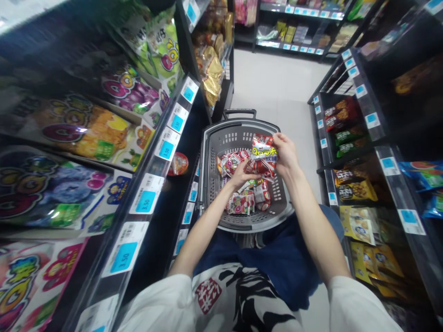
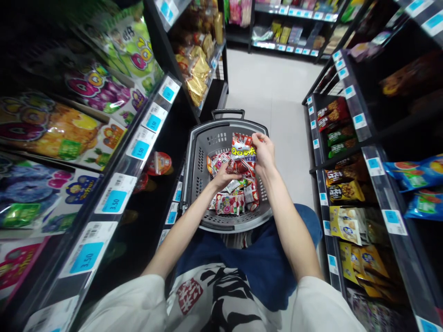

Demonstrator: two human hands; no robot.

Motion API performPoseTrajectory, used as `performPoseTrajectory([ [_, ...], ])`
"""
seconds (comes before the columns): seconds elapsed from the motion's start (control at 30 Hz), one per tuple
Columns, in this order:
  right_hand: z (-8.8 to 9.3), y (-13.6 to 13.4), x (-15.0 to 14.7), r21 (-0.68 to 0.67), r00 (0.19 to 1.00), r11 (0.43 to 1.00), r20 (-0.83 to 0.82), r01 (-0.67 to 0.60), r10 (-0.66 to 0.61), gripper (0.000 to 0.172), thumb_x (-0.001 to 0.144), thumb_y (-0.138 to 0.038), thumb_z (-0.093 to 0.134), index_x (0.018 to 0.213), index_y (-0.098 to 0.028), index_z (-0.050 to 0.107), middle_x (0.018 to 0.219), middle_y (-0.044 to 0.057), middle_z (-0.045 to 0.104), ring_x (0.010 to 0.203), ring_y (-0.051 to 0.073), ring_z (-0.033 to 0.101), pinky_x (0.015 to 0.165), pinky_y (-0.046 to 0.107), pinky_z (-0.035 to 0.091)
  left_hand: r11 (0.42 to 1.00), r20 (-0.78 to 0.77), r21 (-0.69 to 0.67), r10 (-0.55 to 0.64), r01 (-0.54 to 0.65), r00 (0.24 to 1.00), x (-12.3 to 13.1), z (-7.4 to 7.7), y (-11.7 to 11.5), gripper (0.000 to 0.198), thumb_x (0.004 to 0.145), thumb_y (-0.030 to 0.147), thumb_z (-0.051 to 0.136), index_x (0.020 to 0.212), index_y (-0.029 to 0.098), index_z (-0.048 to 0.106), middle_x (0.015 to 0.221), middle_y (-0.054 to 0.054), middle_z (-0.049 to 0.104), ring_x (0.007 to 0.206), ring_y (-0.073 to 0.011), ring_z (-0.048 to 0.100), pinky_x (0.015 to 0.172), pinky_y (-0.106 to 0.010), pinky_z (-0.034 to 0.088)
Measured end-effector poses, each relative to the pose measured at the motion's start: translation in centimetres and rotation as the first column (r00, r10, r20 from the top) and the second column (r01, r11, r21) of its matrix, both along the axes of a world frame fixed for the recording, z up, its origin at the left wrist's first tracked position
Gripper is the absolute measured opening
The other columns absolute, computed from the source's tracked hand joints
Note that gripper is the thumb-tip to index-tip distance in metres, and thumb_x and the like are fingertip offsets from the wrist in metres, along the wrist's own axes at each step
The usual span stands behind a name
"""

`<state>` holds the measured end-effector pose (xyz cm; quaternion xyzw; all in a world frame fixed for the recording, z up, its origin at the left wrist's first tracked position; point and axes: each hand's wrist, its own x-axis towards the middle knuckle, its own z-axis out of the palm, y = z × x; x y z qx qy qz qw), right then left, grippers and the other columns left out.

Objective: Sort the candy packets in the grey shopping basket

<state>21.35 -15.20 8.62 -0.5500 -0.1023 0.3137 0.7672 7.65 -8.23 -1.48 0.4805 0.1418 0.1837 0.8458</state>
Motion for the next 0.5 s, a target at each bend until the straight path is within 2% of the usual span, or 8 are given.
performPoseTrajectory([
  [0.13,-0.1,0.2,0.1,-0.022,0.996,0.998,0.073,0.062,-0.06,0.045,0.064,-0.048,0.088,0.088,-0.024,0.058,0.07,-0.004,0.061,0.07,0.016,0.06,0.062,0.031,0.05,1.0,-0.028,0.009,0.022,-0.022,0.999,-0.1,0.2,0.0,0.062,0.05,0.023,0.093,0.106,0.015,0.068,0.098,-0.007,0.077,0.091,-0.0235,0.073,0.091,-0.039,0.054],
  [0.27,0.6,0.3,-0.6,-0.003,0.992,1.0,0.124,0.012,-0.012,0.053,0.062,-0.061,0.087,0.089,-0.025,0.059,0.074,-0.002,0.063,0.079,0.019,0.065,0.069,0.035,0.054,0.999,-0.039,-0.033,0.033,-0.034,0.999,-0.2,0.8,-0.2,0.057,0.048,0.025,0.093,0.099,0.015,0.068,0.083,-0.003,0.074,0.077,-0.0184,0.07,0.085,-0.036,0.054],
  [0.37,1.4,0.2,-1.4,0.029,0.991,0.997,0.118,-0.074,0.07,0.053,0.057,-0.054,0.092,0.09,-0.024,0.063,0.08,-0.001,0.067,0.08,0.018,0.065,0.074,0.036,0.057,0.996,-0.015,-0.085,0.026,-0.027,1.0,-0.2,1.5,-0.3,0.051,0.046,0.026,0.092,0.089,0.015,0.068,0.073,-0.001,0.071,0.068,-0.0152,0.066,0.077,-0.033,0.053],
  [0.5,1.9,0.0,-2.3,0.022,0.978,0.985,0.125,-0.171,0.167,0.047,0.057,-0.043,0.093,0.088,-0.022,0.066,0.086,0.001,0.069,0.08,0.018,0.065,0.079,0.038,0.056,0.991,-0.015,-0.129,0.046,-0.047,0.999,-0.4,1.8,-0.3,0.045,0.045,0.025,0.089,0.083,0.015,0.067,0.071,0.0,0.07,0.062,-0.0135,0.062,0.065,-0.029,0.052],
])
